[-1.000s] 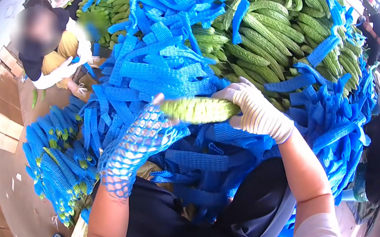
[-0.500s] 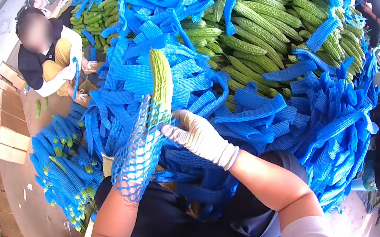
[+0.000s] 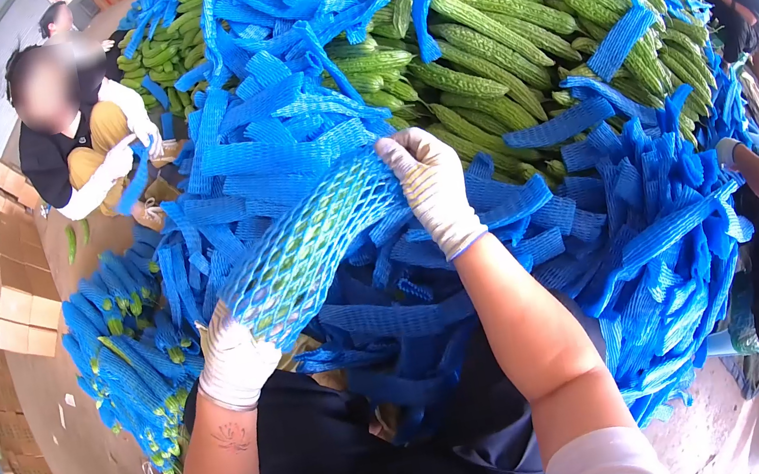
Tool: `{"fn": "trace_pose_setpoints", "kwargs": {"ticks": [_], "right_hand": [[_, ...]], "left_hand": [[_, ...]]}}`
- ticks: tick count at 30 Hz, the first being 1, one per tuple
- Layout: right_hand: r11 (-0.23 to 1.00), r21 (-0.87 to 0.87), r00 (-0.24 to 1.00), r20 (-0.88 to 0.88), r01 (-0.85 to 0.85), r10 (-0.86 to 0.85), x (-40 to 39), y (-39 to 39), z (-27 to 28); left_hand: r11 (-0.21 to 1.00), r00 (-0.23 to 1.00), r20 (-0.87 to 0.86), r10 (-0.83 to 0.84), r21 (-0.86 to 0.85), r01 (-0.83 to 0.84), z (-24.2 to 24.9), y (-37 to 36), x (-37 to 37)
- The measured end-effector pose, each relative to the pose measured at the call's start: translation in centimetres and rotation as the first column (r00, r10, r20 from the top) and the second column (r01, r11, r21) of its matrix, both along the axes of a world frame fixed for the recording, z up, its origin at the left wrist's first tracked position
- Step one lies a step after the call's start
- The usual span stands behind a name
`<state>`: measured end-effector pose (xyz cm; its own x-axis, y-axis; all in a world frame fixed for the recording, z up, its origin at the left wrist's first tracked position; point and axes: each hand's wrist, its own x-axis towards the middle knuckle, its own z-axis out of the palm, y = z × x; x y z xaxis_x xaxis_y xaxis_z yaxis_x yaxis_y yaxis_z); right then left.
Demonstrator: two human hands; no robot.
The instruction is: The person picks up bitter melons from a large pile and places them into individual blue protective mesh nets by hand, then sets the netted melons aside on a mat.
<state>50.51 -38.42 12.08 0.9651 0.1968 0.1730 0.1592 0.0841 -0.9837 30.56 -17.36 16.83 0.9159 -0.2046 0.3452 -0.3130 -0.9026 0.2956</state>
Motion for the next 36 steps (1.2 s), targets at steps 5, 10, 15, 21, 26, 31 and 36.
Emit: {"fn": "trace_pose_setpoints", "kwargs": {"ticks": [5,10,15,21,26,31,36], "right_hand": [[0.945,0.320,0.918,-0.350,-0.073,0.189,-2.0,0.6,-1.0],[0.671,0.692,0.638,-0.394,-0.268,0.662,-6.8,2.2,1.3],[0.882,0.312,0.875,-0.223,-0.354,0.431,-7.3,3.2,3.0],[0.748,0.255,0.780,0.041,-0.613,0.625,-10.0,4.2,6.2],[0.862,0.058,0.861,-0.034,-0.504,0.507,-6.7,2.1,3.8],[0.845,-0.251,0.878,-0.052,-0.473,0.476,-7.2,1.3,2.7],[0.814,-0.321,0.872,-0.095,-0.484,0.481,-7.3,1.8,1.1]], "left_hand": [[0.196,0.945,-0.259,-0.200,-0.956,-0.220,1.1,-2.2,-0.1],[0.643,0.886,-0.281,-0.369,-0.766,0.025,4.0,-1.6,-0.1],[0.200,0.950,-0.304,-0.068,-0.937,-0.286,4.7,1.7,-0.4],[-0.248,0.988,-0.138,-0.065,-0.957,-0.150,2.4,1.6,0.0],[-0.213,0.935,-0.021,0.354,-0.975,0.059,5.1,11.7,-7.8],[-0.107,0.525,-0.280,0.803,-0.936,-0.335,-4.6,17.0,-23.0],[-0.409,0.173,-0.664,0.727,-0.622,-0.668,-21.1,12.9,-33.7]]}}
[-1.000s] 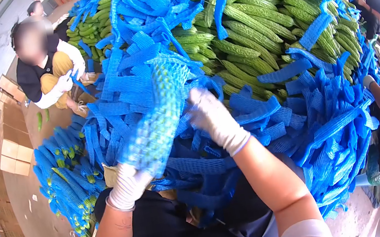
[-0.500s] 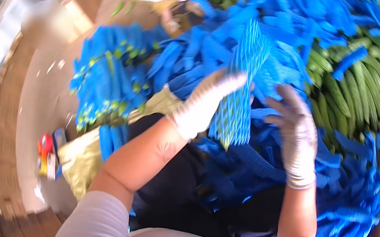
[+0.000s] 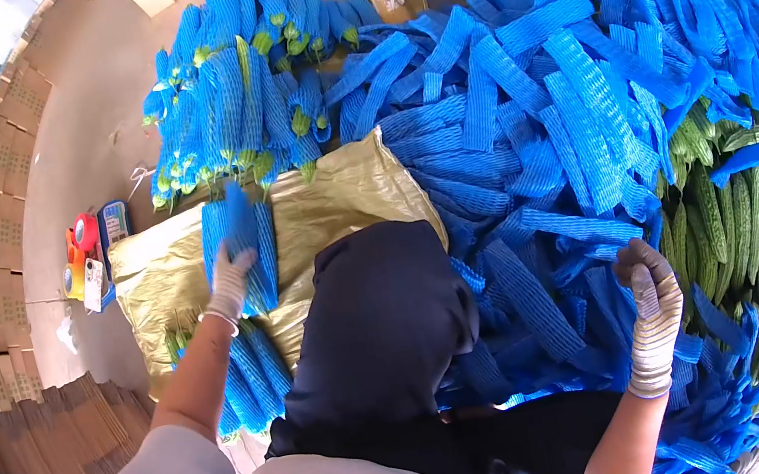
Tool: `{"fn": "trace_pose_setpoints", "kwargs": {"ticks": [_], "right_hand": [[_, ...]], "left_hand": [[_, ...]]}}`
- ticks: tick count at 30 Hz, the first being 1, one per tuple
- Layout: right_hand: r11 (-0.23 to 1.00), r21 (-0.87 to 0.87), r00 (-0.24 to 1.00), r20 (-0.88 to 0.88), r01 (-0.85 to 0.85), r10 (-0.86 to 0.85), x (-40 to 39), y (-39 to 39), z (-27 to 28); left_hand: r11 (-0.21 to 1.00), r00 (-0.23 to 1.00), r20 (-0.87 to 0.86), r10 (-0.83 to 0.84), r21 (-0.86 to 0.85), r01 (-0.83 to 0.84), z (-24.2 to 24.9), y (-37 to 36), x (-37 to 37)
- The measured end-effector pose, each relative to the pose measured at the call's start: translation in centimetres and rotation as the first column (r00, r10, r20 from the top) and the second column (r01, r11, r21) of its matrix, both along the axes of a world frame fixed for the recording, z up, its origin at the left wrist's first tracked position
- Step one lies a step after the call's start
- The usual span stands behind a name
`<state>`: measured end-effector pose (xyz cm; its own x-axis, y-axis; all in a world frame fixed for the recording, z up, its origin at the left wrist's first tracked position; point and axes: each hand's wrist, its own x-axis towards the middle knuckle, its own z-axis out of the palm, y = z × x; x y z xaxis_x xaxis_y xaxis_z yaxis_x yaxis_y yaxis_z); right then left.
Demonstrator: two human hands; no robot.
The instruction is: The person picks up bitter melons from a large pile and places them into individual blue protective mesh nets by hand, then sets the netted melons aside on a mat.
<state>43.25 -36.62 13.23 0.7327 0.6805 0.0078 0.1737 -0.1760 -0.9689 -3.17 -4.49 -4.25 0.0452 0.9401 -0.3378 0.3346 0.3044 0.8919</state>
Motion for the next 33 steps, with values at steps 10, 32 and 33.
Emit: {"fn": "trace_pose_setpoints", "kwargs": {"ticks": [10,32,33], "right_hand": [[0.928,-0.369,0.985,0.140,-0.044,0.102,-2.0,2.9,-2.1],[0.949,0.149,0.955,-0.066,-0.278,0.290,-1.2,0.1,2.5],[0.955,0.135,0.961,-0.041,-0.266,0.273,-1.0,-0.4,2.6]], "left_hand": [[0.877,0.251,-0.855,-0.453,-0.377,0.297,-9.7,2.7,4.3],[0.057,0.033,0.119,-0.992,0.204,0.977,27.5,-9.4,31.3],[0.019,0.006,0.049,-0.999,0.276,0.961,27.4,-10.4,32.1]]}}
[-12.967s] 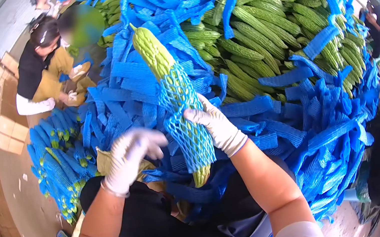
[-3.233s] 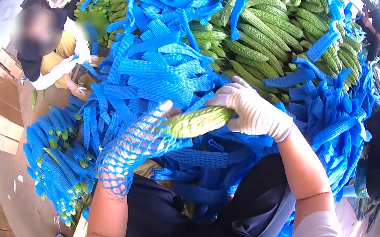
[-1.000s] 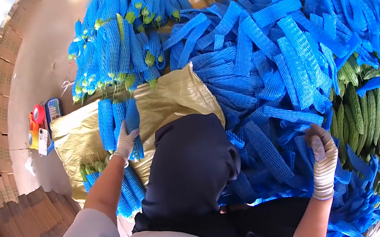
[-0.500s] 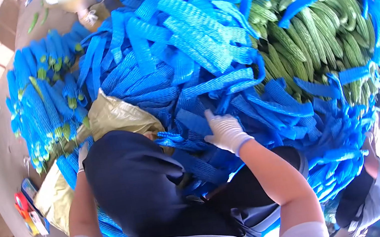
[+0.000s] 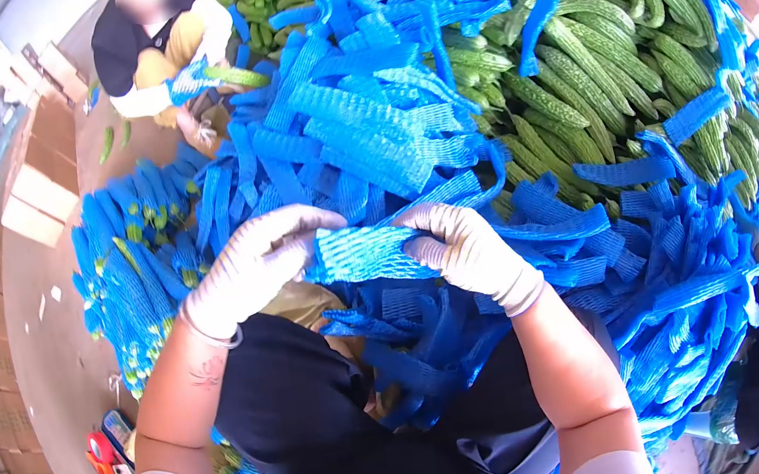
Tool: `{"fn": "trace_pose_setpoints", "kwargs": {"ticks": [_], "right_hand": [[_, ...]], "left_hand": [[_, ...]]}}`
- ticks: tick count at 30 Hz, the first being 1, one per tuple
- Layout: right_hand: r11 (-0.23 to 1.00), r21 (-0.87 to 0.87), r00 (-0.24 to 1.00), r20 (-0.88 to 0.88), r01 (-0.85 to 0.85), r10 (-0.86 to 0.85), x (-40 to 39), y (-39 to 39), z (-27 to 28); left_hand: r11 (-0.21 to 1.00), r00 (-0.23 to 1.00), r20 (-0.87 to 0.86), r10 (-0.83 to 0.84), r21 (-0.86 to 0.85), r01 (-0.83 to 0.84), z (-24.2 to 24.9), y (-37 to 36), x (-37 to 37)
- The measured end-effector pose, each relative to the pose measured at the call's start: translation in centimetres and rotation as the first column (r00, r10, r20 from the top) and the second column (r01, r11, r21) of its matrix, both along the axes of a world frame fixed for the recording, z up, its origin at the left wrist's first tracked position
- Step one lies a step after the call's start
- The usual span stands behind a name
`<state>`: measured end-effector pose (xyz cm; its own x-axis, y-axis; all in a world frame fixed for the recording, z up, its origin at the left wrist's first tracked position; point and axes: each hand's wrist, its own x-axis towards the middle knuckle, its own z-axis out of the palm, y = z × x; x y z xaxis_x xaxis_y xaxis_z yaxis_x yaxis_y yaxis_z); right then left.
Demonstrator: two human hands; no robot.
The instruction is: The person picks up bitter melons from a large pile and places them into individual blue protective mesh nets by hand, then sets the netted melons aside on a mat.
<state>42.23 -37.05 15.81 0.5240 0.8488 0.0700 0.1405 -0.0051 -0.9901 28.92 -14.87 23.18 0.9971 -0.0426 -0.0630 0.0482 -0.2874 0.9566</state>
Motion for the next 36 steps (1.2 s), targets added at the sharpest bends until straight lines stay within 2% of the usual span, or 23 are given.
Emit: {"fn": "trace_pose_setpoints", "kwargs": {"ticks": [1,3,4,6,9,12,13,15,16,17,18,19,20,21,23,25,27,29,31,33,34,35,36], "right_hand": [[1.000,-0.010,0.999,0.027,0.020,-0.020,0.2,-0.6,0.1],[0.998,0.006,0.998,-0.004,0.061,-0.061,0.6,-1.6,0.1],[0.995,-0.016,0.995,0.013,0.097,-0.097,1.0,-2.0,-0.1],[0.986,-0.061,0.987,0.045,0.157,-0.154,1.7,-3.0,0.1],[0.985,-0.061,0.987,0.026,0.162,-0.161,2.8,-3.8,-0.4],[0.966,-0.070,0.937,0.269,0.250,-0.223,3.2,-3.5,-0.5],[0.942,-0.053,0.846,0.459,0.332,-0.273,3.2,-3.3,-0.5],[0.805,0.200,0.500,0.692,0.559,-0.520,2.7,-1.9,-1.5],[0.815,0.215,0.556,0.635,0.539,-0.536,2.5,-1.9,-1.8],[0.872,0.174,0.768,0.417,0.457,-0.486,2.3,-1.8,-1.6],[0.912,0.179,0.922,0.053,0.368,-0.383,1.4,-1.6,-0.9],[0.935,0.216,0.926,-0.315,0.282,-0.207,0.5,-1.4,0.2],[0.956,0.235,0.891,-0.450,0.176,-0.053,0.5,-1.3,-0.5],[0.956,0.238,0.860,-0.510,0.173,-0.028,0.3,-0.9,-0.8],[0.967,0.221,0.769,-0.638,0.128,0.044,0.4,-0.9,0.1],[0.961,0.235,0.775,-0.631,0.144,0.038,1.1,-0.7,0.4],[0.959,0.225,0.770,-0.638,0.174,0.010,1.5,-0.6,0.1],[0.992,0.102,0.934,-0.355,0.078,-0.037,2.1,-0.7,-0.5],[0.987,0.080,0.944,-0.313,0.140,-0.109,1.3,0.0,-0.8],[0.962,0.036,0.943,-0.212,0.269,-0.256,1.0,0.8,-1.8],[0.927,0.083,0.922,-0.168,0.366,-0.349,0.8,1.4,-2.3],[0.928,0.082,0.923,-0.166,0.364,-0.347,1.0,1.6,-2.8],[0.922,0.031,0.921,0.044,0.386,-0.387,1.3,1.8,-3.2]], "left_hand": [[1.000,0.997,0.072,0.015,-0.028,-0.013,-0.5,-1.1,0.9],[0.994,0.996,-0.062,0.072,-0.079,-0.077,-0.1,-2.1,1.5],[0.996,0.997,-0.060,0.056,-0.069,-0.060,-0.2,-2.6,1.9],[0.947,0.984,-0.144,0.103,-0.290,-0.141,-0.7,-3.3,2.8],[0.977,0.991,-0.098,0.096,-0.183,-0.113,-1.1,-4.2,3.8],[0.985,0.991,-0.080,0.105,-0.126,-0.114,-1.0,-5.5,4.9],[0.987,0.993,-0.066,0.100,-0.121,-0.108,-1.8,-5.6,5.5],[0.954,0.973,0.039,0.228,-0.210,-0.215,-2.9,-6.5,6.4],[0.952,0.956,0.148,0.252,-0.215,-0.218,-4.2,-6.5,6.9],[0.954,0.937,0.206,0.280,-0.164,-0.249,-4.6,-6.7,7.2],[0.957,0.944,0.217,0.248,-0.204,-0.204,-5.0,-7.0,7.2],[0.957,0.950,0.227,0.214,-0.245,-0.157,-5.4,-7.3,7.1],[0.942,0.974,0.153,0.167,-0.317,-0.112,-5.8,-7.6,7.1],[0.882,0.988,0.113,0.109,-0.469,-0.043,-6.5,-7.7,7.1],[0.818,0.997,0.067,0.038,-0.575,0.007,-6.7,-7.0,7.1],[0.663,0.997,-0.079,-0.010,-0.746,-0.053,-6.0,-5.3,6.8],[0.615,0.997,-0.076,-0.008,-0.787,-0.055,-6.1,-3.8,6.6],[0.566,0.996,-0.093,0.017,-0.820,-0.086,-5.9,-2.8,6.1],[0.592,0.995,-0.088,0.037,-0.800,-0.093,-5.8,-2.2,5.9],[0.620,0.995,-0.082,0.057,-0.778,-0.100,-5.9,-1.8,5.7],[0.622,0.994,-0.064,0.089,-0.776,-0.106,-6.1,-1.8,5.7],[0.623,0.992,-0.047,0.121,-0.774,-0.113,-6.2,-2.0,5.6],[0.622,0.991,-0.046,0.122,-0.775,-0.112,-6.1,-2.3,5.5]]}}
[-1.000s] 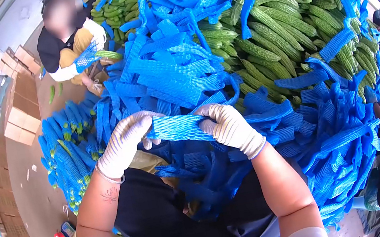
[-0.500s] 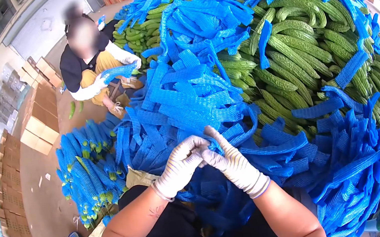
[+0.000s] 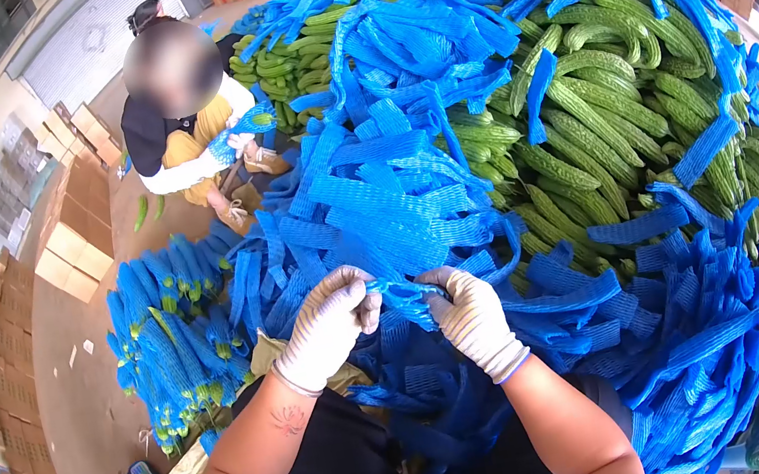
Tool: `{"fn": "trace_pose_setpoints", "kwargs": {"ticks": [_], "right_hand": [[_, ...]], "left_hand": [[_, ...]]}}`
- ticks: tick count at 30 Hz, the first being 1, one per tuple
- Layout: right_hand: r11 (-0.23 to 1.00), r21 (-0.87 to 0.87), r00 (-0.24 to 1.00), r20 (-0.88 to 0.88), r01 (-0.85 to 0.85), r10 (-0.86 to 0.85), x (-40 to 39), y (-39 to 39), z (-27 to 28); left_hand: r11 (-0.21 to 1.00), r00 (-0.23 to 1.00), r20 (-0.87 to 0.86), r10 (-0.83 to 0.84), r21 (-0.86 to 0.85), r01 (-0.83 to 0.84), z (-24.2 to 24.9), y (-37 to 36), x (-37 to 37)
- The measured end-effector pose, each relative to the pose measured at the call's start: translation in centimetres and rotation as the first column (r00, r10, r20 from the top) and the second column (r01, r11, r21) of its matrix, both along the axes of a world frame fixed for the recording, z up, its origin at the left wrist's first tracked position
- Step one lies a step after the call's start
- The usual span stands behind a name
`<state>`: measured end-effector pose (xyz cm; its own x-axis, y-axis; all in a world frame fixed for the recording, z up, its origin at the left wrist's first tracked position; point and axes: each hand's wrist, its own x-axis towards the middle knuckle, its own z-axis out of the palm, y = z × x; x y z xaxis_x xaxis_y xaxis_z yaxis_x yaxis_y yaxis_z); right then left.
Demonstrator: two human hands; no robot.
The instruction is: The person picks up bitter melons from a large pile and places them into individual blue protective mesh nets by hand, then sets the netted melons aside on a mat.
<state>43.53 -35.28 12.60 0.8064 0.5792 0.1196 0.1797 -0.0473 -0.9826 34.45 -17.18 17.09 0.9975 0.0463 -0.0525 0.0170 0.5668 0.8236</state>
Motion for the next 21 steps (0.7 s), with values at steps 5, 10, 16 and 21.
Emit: {"fn": "trace_pose_setpoints", "kwargs": {"ticks": [5,10,16,21], "right_hand": [[0.986,-0.157,0.842,0.522,-0.063,0.137,-2.1,0.9,-0.4],[0.919,0.393,0.740,-0.627,0.030,0.244,-0.2,0.8,0.2],[0.971,-0.040,0.967,0.106,0.236,-0.231,-0.1,0.2,0.4],[0.939,-0.177,0.796,0.590,0.295,-0.138,-2.0,1.1,1.4]], "left_hand": [[0.964,0.970,0.204,-0.134,0.255,0.079,2.6,-4.3,-2.0],[0.200,0.773,0.492,-0.400,0.870,-0.451,2.0,-5.9,-1.2],[-0.283,0.940,0.290,-0.182,0.899,-0.333,-1.7,-4.2,-0.4],[-0.281,0.993,-0.048,-0.107,0.960,0.016,-2.9,-3.3,-0.1]]}}
